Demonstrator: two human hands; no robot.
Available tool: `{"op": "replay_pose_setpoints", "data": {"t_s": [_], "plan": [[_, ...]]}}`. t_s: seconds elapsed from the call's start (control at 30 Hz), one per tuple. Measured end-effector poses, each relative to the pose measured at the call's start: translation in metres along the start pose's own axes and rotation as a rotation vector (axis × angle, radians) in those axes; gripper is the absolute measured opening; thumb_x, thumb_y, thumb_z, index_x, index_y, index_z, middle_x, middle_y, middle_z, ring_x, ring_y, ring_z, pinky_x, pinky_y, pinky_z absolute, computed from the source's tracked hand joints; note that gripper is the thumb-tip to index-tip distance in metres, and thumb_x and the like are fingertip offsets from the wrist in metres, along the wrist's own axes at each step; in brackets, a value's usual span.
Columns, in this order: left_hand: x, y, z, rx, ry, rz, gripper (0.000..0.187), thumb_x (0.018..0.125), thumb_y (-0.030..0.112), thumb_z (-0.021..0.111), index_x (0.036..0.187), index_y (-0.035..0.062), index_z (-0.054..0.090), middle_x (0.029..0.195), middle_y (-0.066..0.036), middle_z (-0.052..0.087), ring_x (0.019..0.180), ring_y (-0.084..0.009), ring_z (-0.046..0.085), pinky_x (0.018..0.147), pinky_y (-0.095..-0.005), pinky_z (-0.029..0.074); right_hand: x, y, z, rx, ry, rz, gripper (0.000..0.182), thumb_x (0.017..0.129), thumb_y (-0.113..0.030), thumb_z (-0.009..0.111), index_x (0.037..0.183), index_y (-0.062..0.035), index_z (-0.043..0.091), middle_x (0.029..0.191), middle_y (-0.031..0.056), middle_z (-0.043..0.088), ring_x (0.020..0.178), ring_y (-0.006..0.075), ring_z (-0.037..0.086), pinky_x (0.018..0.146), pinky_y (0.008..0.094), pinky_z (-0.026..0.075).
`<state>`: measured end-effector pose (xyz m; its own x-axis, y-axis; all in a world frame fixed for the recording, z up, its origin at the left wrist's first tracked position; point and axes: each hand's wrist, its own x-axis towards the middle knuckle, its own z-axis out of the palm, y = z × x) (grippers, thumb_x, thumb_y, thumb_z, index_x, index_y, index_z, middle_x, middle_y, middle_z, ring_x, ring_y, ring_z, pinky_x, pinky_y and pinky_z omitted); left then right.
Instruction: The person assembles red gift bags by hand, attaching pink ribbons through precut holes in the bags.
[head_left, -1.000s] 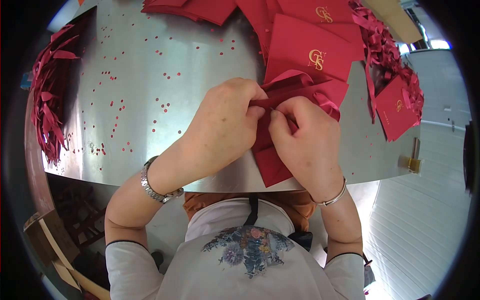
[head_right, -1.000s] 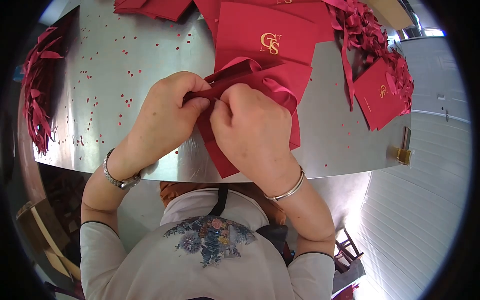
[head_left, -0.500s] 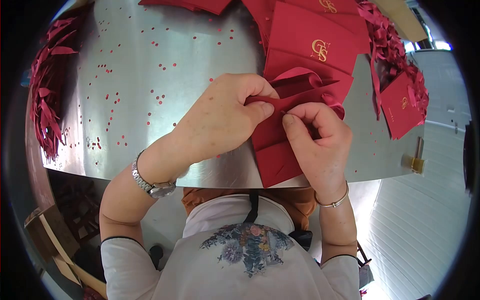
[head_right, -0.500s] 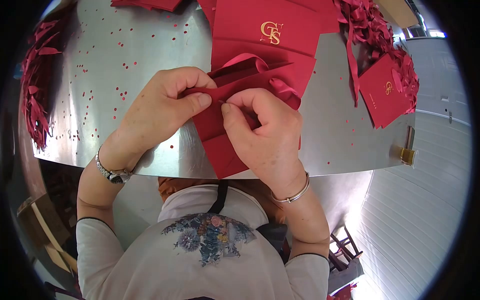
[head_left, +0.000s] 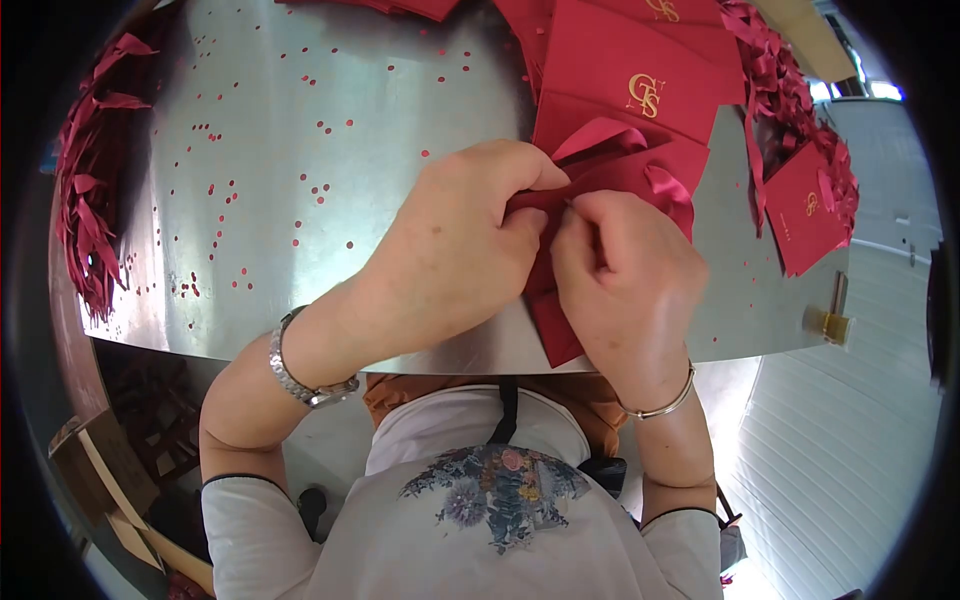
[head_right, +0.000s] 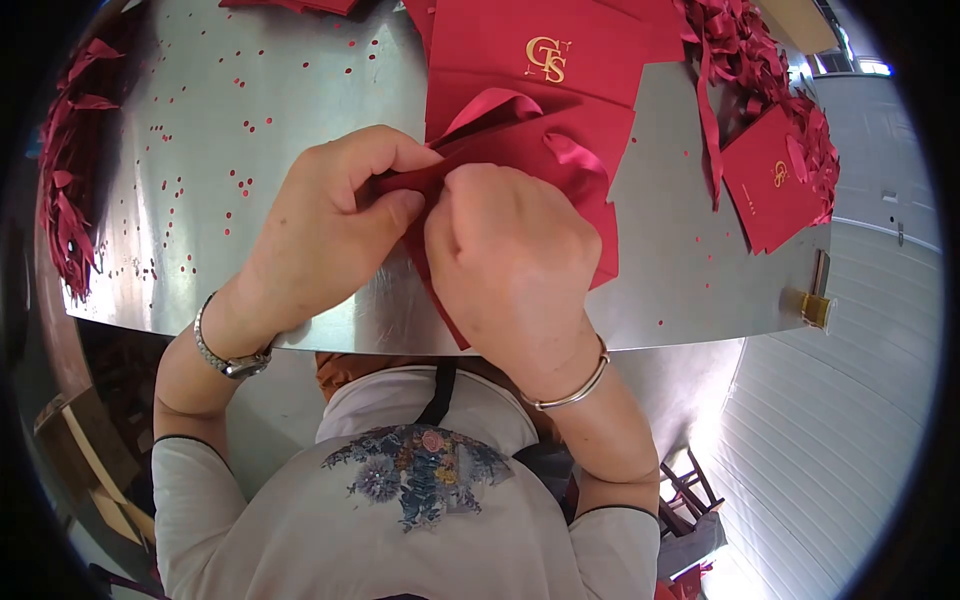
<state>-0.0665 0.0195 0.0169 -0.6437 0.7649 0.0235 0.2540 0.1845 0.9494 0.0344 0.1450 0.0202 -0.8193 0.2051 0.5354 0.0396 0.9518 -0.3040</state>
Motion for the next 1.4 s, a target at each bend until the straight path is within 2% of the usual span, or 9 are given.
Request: {"op": "replay_pose_setpoints", "data": {"t_s": [0.13, 0.23, 0.5, 0.63, 0.8, 0.93, 1.13, 1.27, 1.4], "plan": [[-0.001, -0.002, 0.002, 0.076, 0.034, 0.105, 0.017, 0.085, -0.006, 0.058, 0.102, -0.0033, 0.063, 0.087, -0.01, 0.068, 0.076, -0.0141, 0.063, 0.069, -0.0269, 0.051, 0.006, -0.006, -0.005, -0.065, -0.103, -0.01, 0.013, 0.076, -0.008, 0.066, 0.073, -0.0063, 0.054, 0.065, 0.0101, 0.057, 0.059, 0.0292, 0.059, 0.051, 0.0399, 0.046], [-0.002, 0.0, 0.003, 0.096, 0.05, 0.159, 0.018, 0.085, -0.007, 0.058, 0.102, -0.0034, 0.062, 0.09, -0.011, 0.068, 0.078, -0.0167, 0.065, 0.07, -0.0281, 0.051, 0.017, -0.001, -0.013, 0.355, -0.224, 0.352, 0.009, 0.079, -0.008, 0.063, 0.076, -0.003, 0.056, 0.068, 0.0157, 0.06, 0.062, 0.0344, 0.06, 0.054, 0.045, 0.048], [0.003, -0.011, 0.006, 0.161, 0.093, 0.29, 0.028, 0.076, -0.008, 0.057, 0.102, 0.0011, 0.064, 0.089, -0.017, 0.065, 0.08, -0.0343, 0.065, 0.07, -0.0365, 0.052, 0.007, -0.003, -0.006, 0.068, -0.131, 0.105, 0.006, 0.081, -0.008, 0.062, 0.079, -0.004, 0.058, 0.068, 0.0157, 0.06, 0.065, 0.0338, 0.063, 0.056, 0.0434, 0.049], [0.01, -0.016, 0.023, 0.123, 0.125, 0.306, 0.017, 0.071, 0.003, 0.059, 0.088, 0.0015, 0.064, 0.091, -0.02, 0.065, 0.092, -0.0407, 0.061, 0.081, -0.0472, 0.05, 0.01, 0.013, -0.012, 0.34, -0.239, 0.52, 0.012, 0.088, -0.009, 0.066, 0.091, 0.0022, 0.066, 0.077, 0.009, 0.067, 0.072, 0.0115, 0.057, 0.068, 0.0293, 0.049], [0.024, -0.01, 0.02, 0.256, 0.124, 0.223, 0.011, 0.071, 0.011, 0.062, 0.077, 0.0025, 0.067, 0.083, -0.021, 0.066, 0.087, -0.0376, 0.064, 0.075, -0.0452, 0.052, 0.011, 0.015, 0.005, -0.238, -0.156, 0.063, 0.015, 0.091, -0.012, 0.064, 0.096, 0.0013, 0.065, 0.089, 0.0133, 0.068, 0.076, 0.0219, 0.062, 0.073, 0.0344, 0.05], [0.037, -0.014, 0.013, 0.188, 0.162, 0.199, 0.012, 0.071, 0.012, 0.063, 0.075, 0.001, 0.067, 0.081, -0.019, 0.067, 0.083, -0.0372, 0.065, 0.073, -0.0451, 0.053, 0.038, 0.035, 0.005, 0.149, -0.329, 0.431, 0.019, 0.095, -0.013, 0.061, 0.105, 0.0031, 0.062, 0.087, 0.0074, 0.066, 0.08, 0.0144, 0.062, 0.075, 0.0297, 0.049], [0.02, 0.001, -0.004, 0.087, 0.159, 0.268, 0.014, 0.071, 0.012, 0.062, 0.079, 0.0026, 0.069, 0.079, -0.021, 0.067, 0.078, -0.04, 0.065, 0.069, -0.048, 0.052, 0.028, 0.037, 0.004, 0.533, -0.224, 0.314, 0.033, 0.095, -0.007, 0.061, 0.127, -0.0003, 0.056, 0.093, 0.0084, 0.065, 0.086, 0.0135, 0.061, 0.081, 0.0273, 0.049], [0.024, -0.012, -0.011, -0.024, 0.152, 0.322, 0.019, 0.083, 0.019, 0.06, 0.083, 0.0009, 0.067, 0.082, -0.022, 0.064, 0.08, -0.0398, 0.064, 0.067, -0.0454, 0.051, 0.026, 0.003, -0.006, 0.233, -0.147, 0.236, 0.022, 0.09, -0.009, 0.068, 0.11, -0.0028, 0.061, 0.086, 0.0098, 0.067, 0.08, 0.0148, 0.062, 0.076, 0.0297, 0.05], [0.016, -0.004, -0.017, -0.106, 0.018, 0.235, 0.018, 0.09, 0.012, 0.058, 0.099, 0.0026, 0.07, 0.085, -0.014, 0.07, 0.077, -0.0222, 0.067, 0.07, -0.032, 0.051, 0.02, 0.001, -0.019, 0.261, -0.145, 0.189, 0.022, 0.08, -0.005, 0.076, 0.097, -0.0039, 0.062, 0.082, 0.012, 0.066, 0.072, 0.0233, 0.067, 0.066, 0.0328, 0.052]]}}
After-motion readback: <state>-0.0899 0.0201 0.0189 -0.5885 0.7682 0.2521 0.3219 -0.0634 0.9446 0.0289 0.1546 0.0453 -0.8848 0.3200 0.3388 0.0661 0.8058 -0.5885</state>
